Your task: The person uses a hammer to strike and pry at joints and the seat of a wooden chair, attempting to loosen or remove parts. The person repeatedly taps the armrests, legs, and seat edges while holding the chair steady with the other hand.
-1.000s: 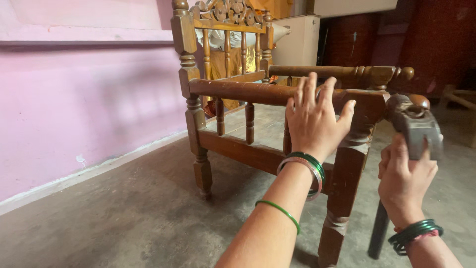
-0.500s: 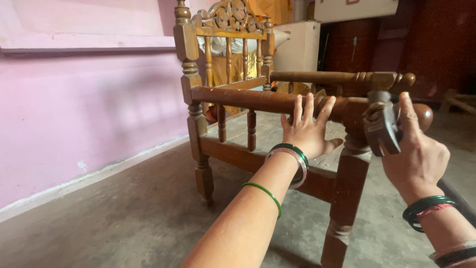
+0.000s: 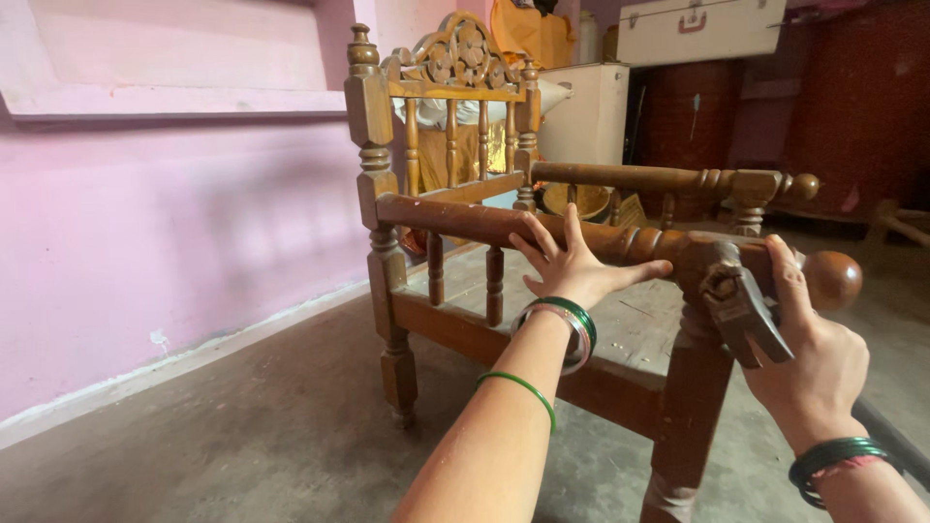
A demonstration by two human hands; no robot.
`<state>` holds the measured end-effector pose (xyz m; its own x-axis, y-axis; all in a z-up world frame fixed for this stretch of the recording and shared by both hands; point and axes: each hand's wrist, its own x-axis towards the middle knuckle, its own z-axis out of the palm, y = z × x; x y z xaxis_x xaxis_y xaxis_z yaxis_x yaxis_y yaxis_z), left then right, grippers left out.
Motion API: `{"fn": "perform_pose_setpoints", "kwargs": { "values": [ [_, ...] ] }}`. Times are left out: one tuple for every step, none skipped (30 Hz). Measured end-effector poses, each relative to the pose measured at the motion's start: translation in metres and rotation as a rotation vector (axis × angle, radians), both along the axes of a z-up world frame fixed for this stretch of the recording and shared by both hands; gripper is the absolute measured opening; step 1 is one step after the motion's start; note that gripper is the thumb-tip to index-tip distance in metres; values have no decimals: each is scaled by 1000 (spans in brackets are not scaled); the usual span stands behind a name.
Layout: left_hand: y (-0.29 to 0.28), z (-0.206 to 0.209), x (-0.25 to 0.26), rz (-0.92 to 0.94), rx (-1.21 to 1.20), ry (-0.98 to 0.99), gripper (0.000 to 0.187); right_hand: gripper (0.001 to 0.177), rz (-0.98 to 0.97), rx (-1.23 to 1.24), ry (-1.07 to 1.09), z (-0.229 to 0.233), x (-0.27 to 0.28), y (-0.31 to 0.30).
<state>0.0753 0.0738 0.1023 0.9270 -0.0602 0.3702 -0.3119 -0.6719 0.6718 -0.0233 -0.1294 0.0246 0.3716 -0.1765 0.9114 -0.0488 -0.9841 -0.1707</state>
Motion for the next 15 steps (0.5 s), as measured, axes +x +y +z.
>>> {"fn": "perform_pose_setpoints", "kwargs": {
  "values": [
    [0, -3, 3, -5, -15, -39, 162, 90, 23, -9, -35, 0, 1, 0],
    [-1, -5, 5, -9, -30, -78, 163, 89, 45, -17, -69, 0, 1, 0],
    [-2, -7, 10, -16, -43, -117, 164, 87, 65, -23, -105, 2, 2, 1],
    [-3, -8, 15, -3, -14, -121, 166, 88, 84, -37, -133, 4, 2, 3],
    [-2, -8, 20, 9, 17, -126, 168, 90, 102, -50, -161, 6, 0, 5],
    [-4, -8, 25, 22, 47, -130, 169, 91, 120, -62, -189, 8, -1, 7],
    [-4, -9, 30, 24, 44, -139, 170, 89, 111, -33, -176, 10, -2, 11],
    [-6, -9, 35, 25, 40, -148, 172, 87, 103, -4, -163, 11, -3, 14],
    [-7, -11, 38, 30, 37, -157, 173, 85, 96, 25, -150, 13, -4, 18],
    [-7, -13, 41, 24, 38, -174, 173, 84, 74, 18, -150, 14, -5, 20],
    [-8, -15, 44, 18, 39, -194, 173, 83, 50, 12, -154, 15, -5, 21],
    [-8, -15, 48, 11, 41, -214, 174, 83, 27, 6, -158, 16, -4, 22],
    [-8, -16, 51, 20, 48, -233, 173, 81, 33, 1, -176, 16, -3, 23],
    [-7, -16, 54, 28, 56, -252, 172, 80, 39, -4, -193, 15, -2, 23],
    [-6, -16, 56, 37, 62, -271, 172, 79, 46, -11, -210, 14, -1, 22]
  ]
}}
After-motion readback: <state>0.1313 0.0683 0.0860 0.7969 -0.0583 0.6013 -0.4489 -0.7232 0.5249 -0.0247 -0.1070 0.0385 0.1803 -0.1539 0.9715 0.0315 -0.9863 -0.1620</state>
